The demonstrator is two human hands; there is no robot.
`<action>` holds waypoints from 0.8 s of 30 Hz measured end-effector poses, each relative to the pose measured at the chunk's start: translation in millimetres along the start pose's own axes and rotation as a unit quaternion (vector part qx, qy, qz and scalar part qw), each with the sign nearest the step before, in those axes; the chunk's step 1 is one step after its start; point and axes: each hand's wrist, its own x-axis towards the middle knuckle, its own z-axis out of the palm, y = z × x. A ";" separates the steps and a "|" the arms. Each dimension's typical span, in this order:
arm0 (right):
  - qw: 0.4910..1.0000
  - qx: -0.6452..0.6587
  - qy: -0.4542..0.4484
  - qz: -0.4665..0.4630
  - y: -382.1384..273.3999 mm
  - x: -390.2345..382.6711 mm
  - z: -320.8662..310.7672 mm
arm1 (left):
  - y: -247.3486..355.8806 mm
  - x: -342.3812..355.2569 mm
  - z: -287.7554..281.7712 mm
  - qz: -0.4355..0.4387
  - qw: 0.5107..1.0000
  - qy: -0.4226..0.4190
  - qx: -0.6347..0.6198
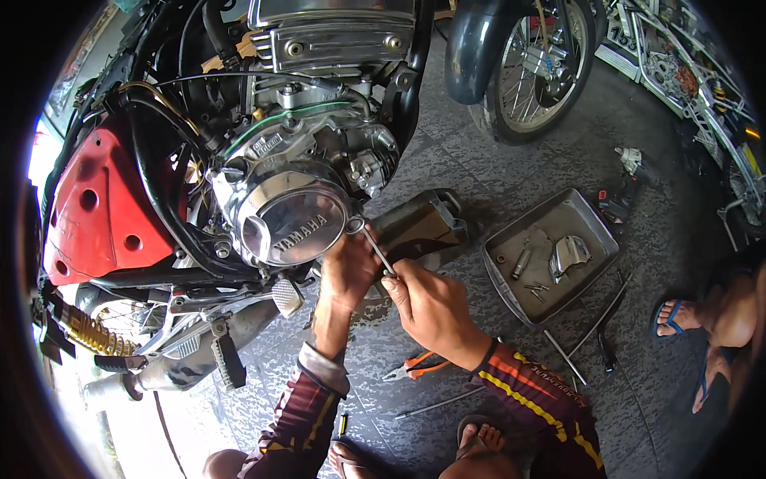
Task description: The person uses a T-handle socket wrench to unscrew and remove bolts from a motorcycle engine cover, then places the bolts and the cover into a metal tray.
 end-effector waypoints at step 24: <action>0.995 -0.085 0.002 -0.060 2.2 16.2 -25.3 | 5.0 28.8 -18.8 -0.036 0.995 -0.056 -0.069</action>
